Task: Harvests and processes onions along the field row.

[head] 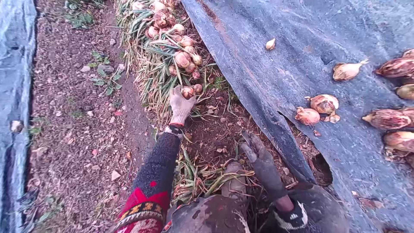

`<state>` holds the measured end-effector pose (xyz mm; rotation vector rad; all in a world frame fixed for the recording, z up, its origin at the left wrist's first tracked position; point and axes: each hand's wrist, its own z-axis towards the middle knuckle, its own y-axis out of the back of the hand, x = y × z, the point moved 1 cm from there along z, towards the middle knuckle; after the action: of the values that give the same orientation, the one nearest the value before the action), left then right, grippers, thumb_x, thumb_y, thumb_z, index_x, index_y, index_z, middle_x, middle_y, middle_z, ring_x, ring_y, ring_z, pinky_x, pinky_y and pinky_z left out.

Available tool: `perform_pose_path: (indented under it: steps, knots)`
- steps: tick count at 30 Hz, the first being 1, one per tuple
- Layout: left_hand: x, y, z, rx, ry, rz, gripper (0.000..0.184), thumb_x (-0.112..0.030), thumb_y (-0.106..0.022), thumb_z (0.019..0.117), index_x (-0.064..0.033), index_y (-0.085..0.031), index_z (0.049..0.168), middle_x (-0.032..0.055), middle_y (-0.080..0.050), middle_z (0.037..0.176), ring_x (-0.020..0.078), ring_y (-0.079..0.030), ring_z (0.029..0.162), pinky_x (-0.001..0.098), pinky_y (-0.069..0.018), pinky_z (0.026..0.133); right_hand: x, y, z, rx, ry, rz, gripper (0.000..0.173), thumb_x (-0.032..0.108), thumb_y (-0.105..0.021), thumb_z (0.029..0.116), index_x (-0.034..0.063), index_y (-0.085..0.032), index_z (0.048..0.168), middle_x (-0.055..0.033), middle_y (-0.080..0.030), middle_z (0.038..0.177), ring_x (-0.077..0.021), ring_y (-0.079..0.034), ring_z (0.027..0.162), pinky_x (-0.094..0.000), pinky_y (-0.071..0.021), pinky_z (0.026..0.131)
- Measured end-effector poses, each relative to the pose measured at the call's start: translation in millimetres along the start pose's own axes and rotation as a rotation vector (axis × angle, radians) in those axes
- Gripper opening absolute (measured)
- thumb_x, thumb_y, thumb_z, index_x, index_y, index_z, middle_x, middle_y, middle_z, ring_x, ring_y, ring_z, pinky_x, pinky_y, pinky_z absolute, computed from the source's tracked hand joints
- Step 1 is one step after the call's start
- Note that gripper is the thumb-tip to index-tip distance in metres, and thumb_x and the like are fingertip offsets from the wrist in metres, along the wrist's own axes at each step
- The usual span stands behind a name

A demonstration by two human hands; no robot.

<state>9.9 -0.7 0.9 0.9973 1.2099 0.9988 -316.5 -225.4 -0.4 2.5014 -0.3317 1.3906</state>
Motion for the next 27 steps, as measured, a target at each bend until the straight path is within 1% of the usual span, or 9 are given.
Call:
perform_pose_path:
  steps: [4, 8, 11, 14, 18, 20, 24, 25, 27]
  knots:
    - [-26, 26, -76, 0.173, -0.138, -0.402, 0.088, -0.048, -0.088, 0.0675, -0.0068, -0.055, 0.139, 0.0102, -0.066, 0.127, 0.0162, -0.066, 0.114, 0.0398, -0.0569, 0.099, -3, -4, 2, -0.049, 0.063, -0.022, 0.073, 0.054, -0.065, 0.0947, 0.016, -0.047, 0.154, -0.0032, -0.059, 0.146, -0.0112, -0.056, 0.132, -0.0421, -0.0484, 0.111]
    - [-60, 52, -137, 0.465, -0.173, -0.802, 0.094, -0.055, -0.088, 0.0673, -0.0062, -0.054, 0.141, 0.007, -0.069, 0.125, 0.0151, -0.067, 0.113, 0.0369, -0.0585, 0.097, -2, -7, -5, -0.043, 0.157, 0.067, 0.082, 0.06, -0.064, 0.0932, 0.0096, -0.044, 0.154, -0.0075, -0.057, 0.148, -0.0126, -0.055, 0.134, -0.0404, -0.0476, 0.113]
    - [-85, 68, -185, 0.722, -0.327, -0.795, 0.093, -0.049, -0.09, 0.0685, -0.0077, -0.053, 0.143, 0.0052, -0.067, 0.128, 0.0143, -0.065, 0.116, 0.0376, -0.057, 0.1, 2, -10, -16, 0.01, 0.211, 0.234, 0.065, 0.049, -0.056, 0.1018, 0.0047, -0.049, 0.149, -0.0105, -0.067, 0.125, -0.0134, -0.067, 0.105, -0.0364, -0.0577, 0.092]
    - [-101, 76, -223, 0.829, -0.4, -0.672, 0.079, -0.043, -0.091, 0.0704, -0.0101, -0.06, 0.136, 0.001, -0.071, 0.119, 0.0093, -0.068, 0.108, 0.0345, -0.0592, 0.096, 6, -7, -31, 0.033, 0.226, 0.421, 0.045, 0.038, -0.054, 0.1055, 0.0034, -0.063, 0.134, -0.008, -0.073, 0.112, -0.0125, -0.071, 0.095, -0.0329, -0.0613, 0.084]
    - [-96, 87, -241, 0.701, -0.488, -0.565, 0.074, -0.041, -0.09, 0.0723, -0.0126, -0.062, 0.135, 0.0004, -0.068, 0.126, 0.0089, -0.066, 0.11, 0.0339, -0.058, 0.097, 0, -4, -43, 0.077, 0.179, 0.509, 0.04, 0.037, -0.055, 0.1054, 0.0053, -0.067, 0.127, -0.006, -0.067, 0.08, -0.013, -0.059, 0.06, -0.031, -0.054, 0.054]
    - [-95, 95, -250, 0.605, -0.505, -0.524, 0.074, -0.04, -0.09, 0.071, -0.0133, -0.063, 0.134, 0.0008, -0.067, 0.125, 0.0089, -0.065, 0.111, 0.034, -0.057, 0.097, 3, -5, -48, 0.075, 0.195, 0.498, 0.04, 0.038, -0.053, 0.1062, 0.0068, -0.068, 0.125, -0.0053, -0.062, 0.071, -0.0145, -0.055, 0.053, -0.0326, -0.052, 0.05]
    - [-68, 85, -246, 0.399, -0.05, -0.568, 0.069, -0.052, -0.082, 0.0776, -0.0137, -0.065, 0.133, 0.0034, -0.074, 0.112, 0.0135, -0.07, 0.102, 0.0424, -0.0583, 0.093, 36, 7, -92, 0.157, 0.473, 0.643, 0.035, 0.035, -0.051, 0.1071, 0.0066, -0.071, 0.113, 0.0004, -0.057, 0.064, -0.011, -0.053, 0.049, -0.0303, -0.052, 0.048]
    - [-47, 77, -238, 0.372, 0.126, -0.695, 0.066, -0.048, -0.082, 0.0805, -0.0095, -0.065, 0.131, 0.007, -0.073, 0.109, 0.016, -0.07, 0.099, 0.0414, -0.0588, 0.09, 44, 12, -107, 0.142, 0.54, 0.629, 0.033, 0.035, -0.052, 0.1066, 0.0084, -0.072, 0.107, 0.0017, -0.059, 0.065, -0.0101, -0.054, 0.05, -0.03, -0.0531, 0.048]
    - [-16, 76, -226, 0.367, 0.381, -1.139, 0.048, -0.018, -0.079, 0.0885, 0.0013, -0.06, 0.129, 0.0152, -0.072, 0.098, 0.022, -0.072, 0.082, 0.0396, -0.0622, 0.072, 45, 12, -116, -0.019, 0.567, 0.531, 0.03, 0.031, -0.052, 0.1073, 0.0079, -0.072, 0.108, 0.0001, -0.063, 0.07, -0.0107, -0.057, 0.053, -0.0308, -0.0548, 0.051]
